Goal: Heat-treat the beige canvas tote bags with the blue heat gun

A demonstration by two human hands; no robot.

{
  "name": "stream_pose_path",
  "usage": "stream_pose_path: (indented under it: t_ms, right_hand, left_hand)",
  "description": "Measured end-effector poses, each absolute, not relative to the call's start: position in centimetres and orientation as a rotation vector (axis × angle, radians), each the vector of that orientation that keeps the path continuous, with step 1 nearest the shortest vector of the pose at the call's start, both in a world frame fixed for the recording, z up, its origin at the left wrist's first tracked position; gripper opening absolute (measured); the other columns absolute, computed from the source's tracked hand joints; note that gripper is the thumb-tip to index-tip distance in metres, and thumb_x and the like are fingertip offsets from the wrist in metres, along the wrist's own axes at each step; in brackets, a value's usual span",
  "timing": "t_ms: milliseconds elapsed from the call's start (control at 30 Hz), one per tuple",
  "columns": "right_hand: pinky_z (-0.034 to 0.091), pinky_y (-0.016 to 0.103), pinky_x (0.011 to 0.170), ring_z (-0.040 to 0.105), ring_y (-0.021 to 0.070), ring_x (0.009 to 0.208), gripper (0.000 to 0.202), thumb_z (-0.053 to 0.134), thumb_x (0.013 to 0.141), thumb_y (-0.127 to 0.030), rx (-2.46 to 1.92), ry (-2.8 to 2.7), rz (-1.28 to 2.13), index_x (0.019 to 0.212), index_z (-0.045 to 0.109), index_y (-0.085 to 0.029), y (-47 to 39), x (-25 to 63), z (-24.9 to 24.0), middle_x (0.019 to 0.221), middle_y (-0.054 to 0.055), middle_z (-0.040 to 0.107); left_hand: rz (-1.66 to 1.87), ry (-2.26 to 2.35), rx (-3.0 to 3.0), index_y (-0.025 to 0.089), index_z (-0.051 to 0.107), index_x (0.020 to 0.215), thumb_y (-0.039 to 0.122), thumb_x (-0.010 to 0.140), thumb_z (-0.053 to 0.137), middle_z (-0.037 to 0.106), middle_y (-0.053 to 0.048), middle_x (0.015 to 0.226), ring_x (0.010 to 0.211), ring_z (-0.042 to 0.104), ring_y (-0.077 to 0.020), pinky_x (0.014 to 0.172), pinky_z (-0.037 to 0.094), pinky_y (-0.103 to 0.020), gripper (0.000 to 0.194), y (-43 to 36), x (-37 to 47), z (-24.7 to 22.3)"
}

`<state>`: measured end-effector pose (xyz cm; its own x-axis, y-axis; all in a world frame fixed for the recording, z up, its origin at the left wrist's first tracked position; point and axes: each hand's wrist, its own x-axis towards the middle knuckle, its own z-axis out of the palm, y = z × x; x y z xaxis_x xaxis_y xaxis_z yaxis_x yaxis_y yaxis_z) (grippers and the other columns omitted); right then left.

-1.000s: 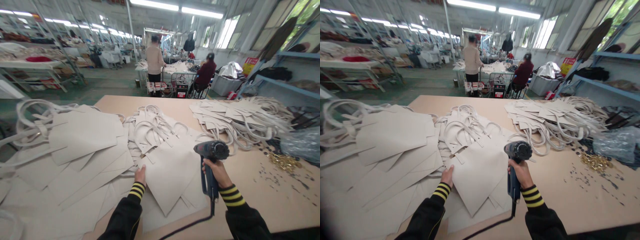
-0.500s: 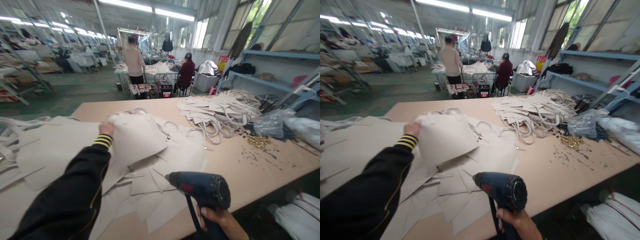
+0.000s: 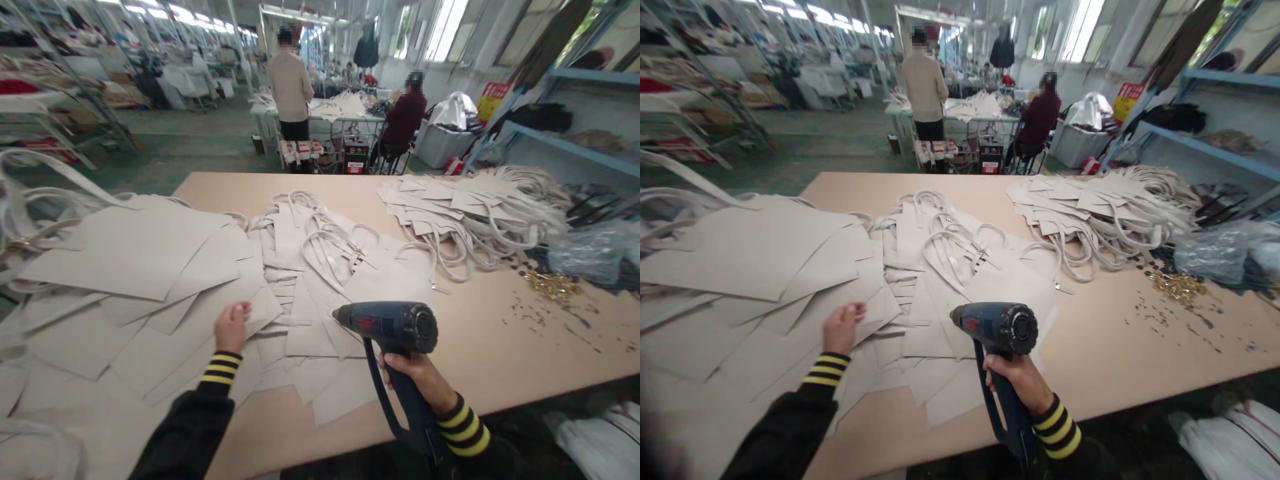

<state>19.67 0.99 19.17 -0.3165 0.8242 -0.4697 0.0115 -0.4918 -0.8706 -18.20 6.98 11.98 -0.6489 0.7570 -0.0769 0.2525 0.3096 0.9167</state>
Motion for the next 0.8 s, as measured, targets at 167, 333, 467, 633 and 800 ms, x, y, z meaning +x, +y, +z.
stream_pose_path:
  t_ms: [167, 333, 467, 633, 800]
  right_hand:
    - [0.046, 0.03, 0.056, 0.055, 0.0173, 0.056, 0.032, 0.06, 0.074, -0.043, -1.401, -1.144, 1.786, 0.077, 0.06, -0.01, 1.8, 18.3, 19.0, 0.063, 0.007, 0.06]
    - [0.045, 0.029, 0.054, 0.054, 0.0163, 0.053, 0.033, 0.062, 0.072, -0.043, -1.52, -1.117, 1.677, 0.073, 0.059, -0.011, 2.2, 20.7, 19.7, 0.059, 0.006, 0.059]
    - [0.046, 0.028, 0.054, 0.055, 0.0163, 0.056, 0.031, 0.062, 0.074, -0.041, -1.369, -1.006, 1.692, 0.078, 0.059, -0.011, 3.7, 22.0, 18.8, 0.064, 0.006, 0.06]
    - [0.047, 0.026, 0.05, 0.055, 0.0151, 0.053, 0.03, 0.066, 0.071, -0.04, -1.31, -0.938, 1.565, 0.074, 0.059, -0.01, 7.4, 23.0, 17.9, 0.06, 0.006, 0.059]
    - [0.047, 0.024, 0.044, 0.054, 0.0153, 0.046, 0.03, 0.068, 0.067, -0.037, -1.393, -0.898, 1.457, 0.065, 0.059, -0.009, 11.4, 24.0, 17.7, 0.053, 0.007, 0.059]
  left_hand:
    - [1.195, 1.772, 0.776, 0.012, 0.055, 0.082, 0.042, 0.073, 0.038, 0.064, -0.013, 0.088, 0.075, 0.062, -0.0192, 0.07, 0.053, -0.037, 0.036, 5.2, -7.2, 6.3]
    - [1.044, 1.826, 1.081, 0.014, 0.053, 0.086, 0.033, 0.077, 0.038, 0.062, -0.011, 0.091, 0.086, 0.06, -0.019, 0.081, 0.048, -0.035, 0.026, 6.9, -2.9, 6.1]
    - [0.728, 1.979, 1.18, 0.01, 0.05, 0.094, 0.02, 0.074, 0.047, 0.059, -0.014, 0.096, 0.089, 0.057, -0.0185, 0.084, 0.044, -0.032, 0.022, 9.1, -0.6, 6.2]
    - [0.546, 2.08, 1.159, 0.006, 0.048, 0.096, 0.024, 0.075, 0.052, 0.058, -0.013, 0.091, 0.091, 0.056, -0.0201, 0.083, 0.042, -0.03, 0.027, 10.2, 0.9, 5.3]
    - [0.672, 2.013, 1.025, 0.013, 0.05, 0.073, 0.026, 0.074, 0.051, 0.056, -0.005, 0.07, 0.073, 0.057, -0.0179, 0.069, 0.045, -0.028, 0.014, 10.4, 1.6, 3.5]
